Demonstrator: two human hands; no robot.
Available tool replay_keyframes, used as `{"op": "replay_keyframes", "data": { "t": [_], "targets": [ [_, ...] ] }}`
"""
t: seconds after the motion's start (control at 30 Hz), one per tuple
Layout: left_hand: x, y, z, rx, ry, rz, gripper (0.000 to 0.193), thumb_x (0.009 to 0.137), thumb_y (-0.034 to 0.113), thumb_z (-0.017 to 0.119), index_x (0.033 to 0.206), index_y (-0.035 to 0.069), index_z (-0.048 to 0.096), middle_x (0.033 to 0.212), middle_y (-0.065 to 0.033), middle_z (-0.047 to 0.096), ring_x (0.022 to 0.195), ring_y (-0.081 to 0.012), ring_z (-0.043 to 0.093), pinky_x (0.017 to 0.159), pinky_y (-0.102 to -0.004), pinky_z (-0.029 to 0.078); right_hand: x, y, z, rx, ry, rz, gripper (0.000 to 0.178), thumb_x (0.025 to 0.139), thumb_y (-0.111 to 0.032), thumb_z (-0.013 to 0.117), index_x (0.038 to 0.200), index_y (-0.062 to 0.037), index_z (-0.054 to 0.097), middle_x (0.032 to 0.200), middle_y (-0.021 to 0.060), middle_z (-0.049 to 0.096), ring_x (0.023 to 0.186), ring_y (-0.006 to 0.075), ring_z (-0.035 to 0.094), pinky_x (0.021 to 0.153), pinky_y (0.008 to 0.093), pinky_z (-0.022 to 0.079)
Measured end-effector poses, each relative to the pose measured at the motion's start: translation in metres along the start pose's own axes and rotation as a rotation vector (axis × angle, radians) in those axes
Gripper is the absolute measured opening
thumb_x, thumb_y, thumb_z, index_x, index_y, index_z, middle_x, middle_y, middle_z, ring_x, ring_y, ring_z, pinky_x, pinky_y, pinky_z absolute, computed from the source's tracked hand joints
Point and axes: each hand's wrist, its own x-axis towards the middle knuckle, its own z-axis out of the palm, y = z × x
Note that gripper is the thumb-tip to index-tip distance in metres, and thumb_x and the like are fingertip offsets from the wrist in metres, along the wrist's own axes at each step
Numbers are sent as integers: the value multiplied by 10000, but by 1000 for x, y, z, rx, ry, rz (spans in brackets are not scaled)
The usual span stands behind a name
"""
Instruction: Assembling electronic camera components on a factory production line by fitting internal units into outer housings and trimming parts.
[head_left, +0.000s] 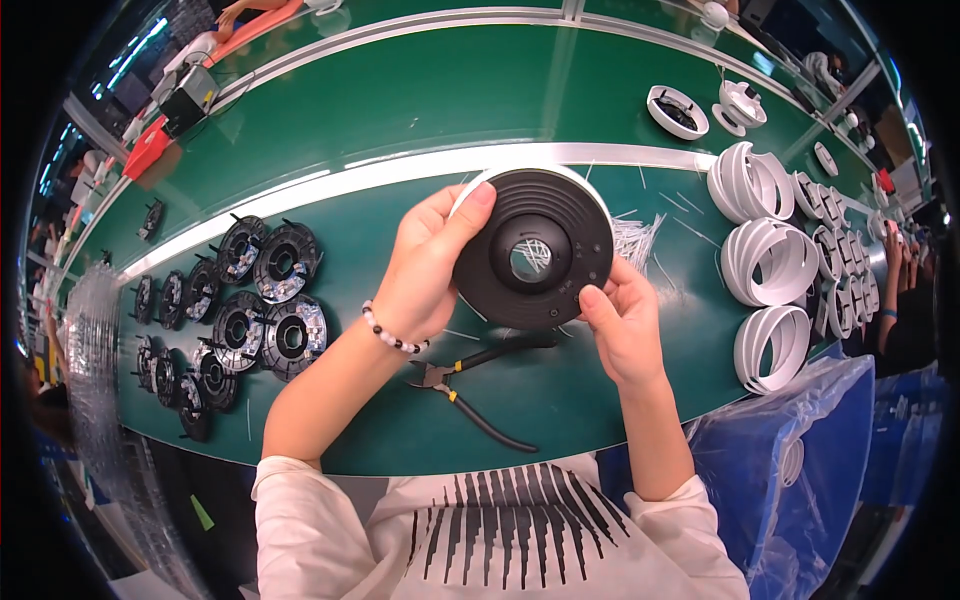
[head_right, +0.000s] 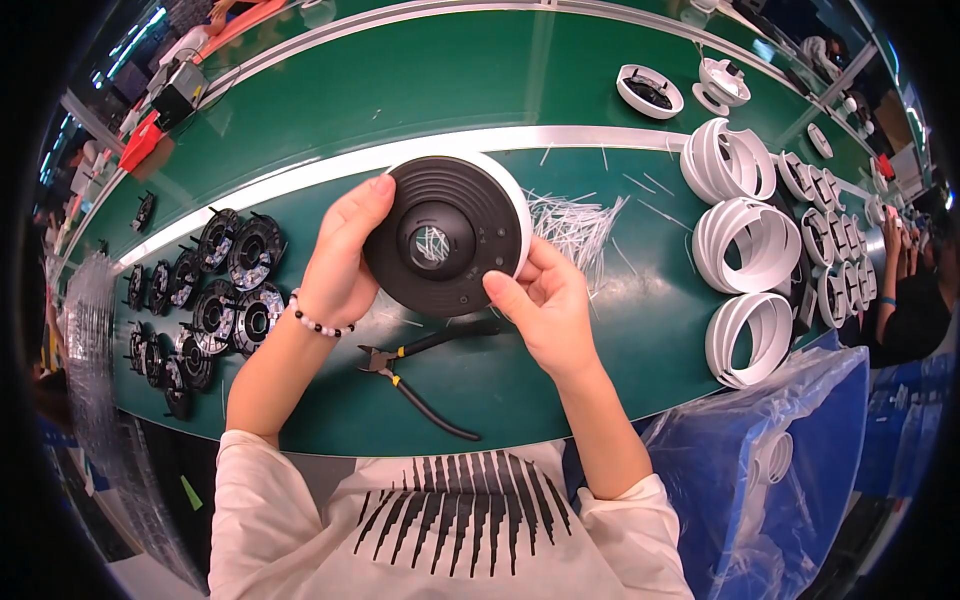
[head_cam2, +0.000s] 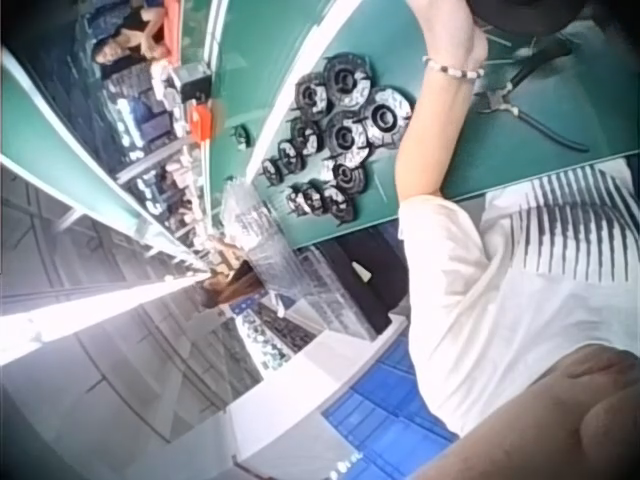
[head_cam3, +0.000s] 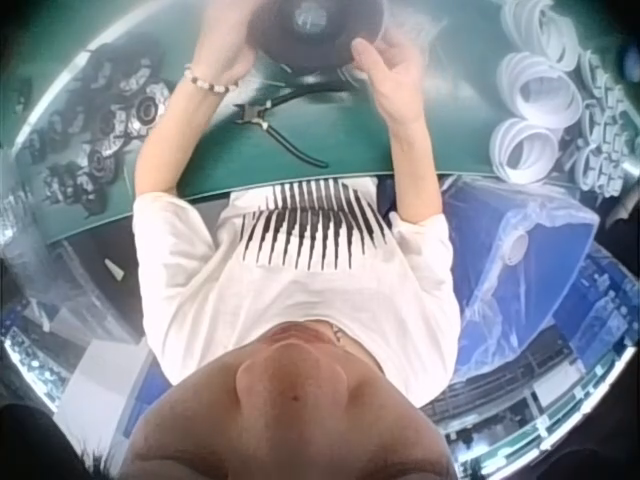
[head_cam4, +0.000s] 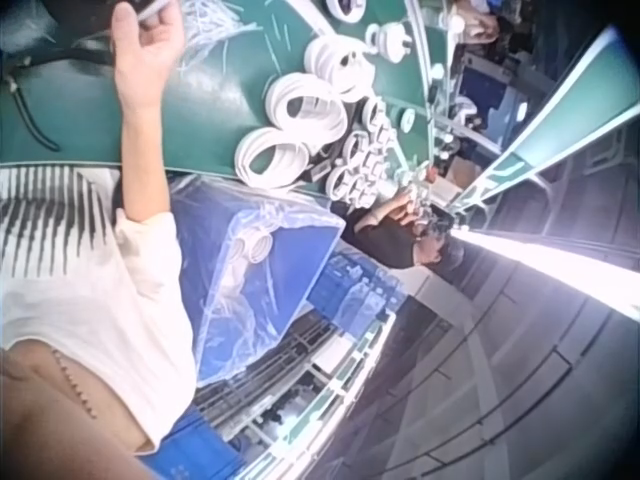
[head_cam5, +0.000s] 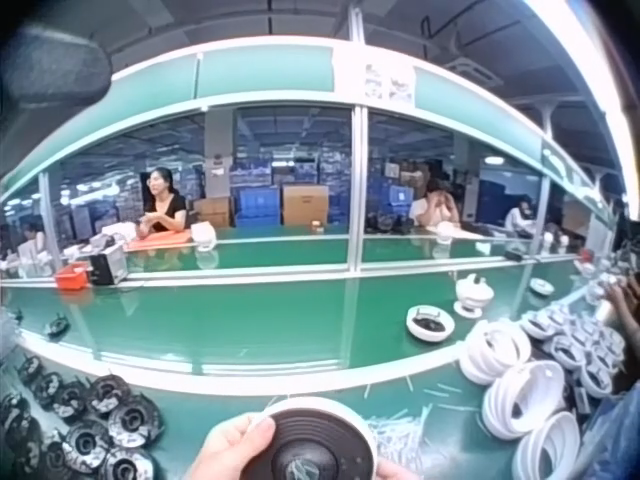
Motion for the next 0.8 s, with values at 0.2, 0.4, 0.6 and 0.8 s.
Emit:
{"op": "replay_keyframes", "data": {
  "t": [0.2,0.4,0.6,0.8],
  "targets": [
    [7,-10,-8,-200,56,-351,358,869,290,434,1083,5,476,1058,-85,540,957,-169,532,836,-309,438,11,1,-2,6,79,157,282,831,-157,510,1024,47,481,852,98,597,705,131,598,574,242,523],
    [13,-2,-12,-252,-75,-425,337,875,208,404,1113,-28,441,1082,-116,528,958,-193,543,827,-326,453,14,6,-18,285,94,421,282,857,-240,460,1004,-2,491,817,107,601,692,177,616,553,290,536],
    [14,-1,-12,-120,-110,-385,306,869,184,424,1086,-30,445,1049,-104,539,932,-167,550,819,-301,454,10,7,-7,253,6,442,358,837,-169,474,1127,15,372,976,191,547,842,290,589,671,353,537],
    [8,-5,-7,72,-105,-307,344,858,246,462,1098,5,412,1015,-72,541,913,-130,547,778,-274,462,10,6,-10,203,21,370,422,779,-58,532,1148,3,336,1022,151,517,846,246,587,680,363,537]
  ]
}}
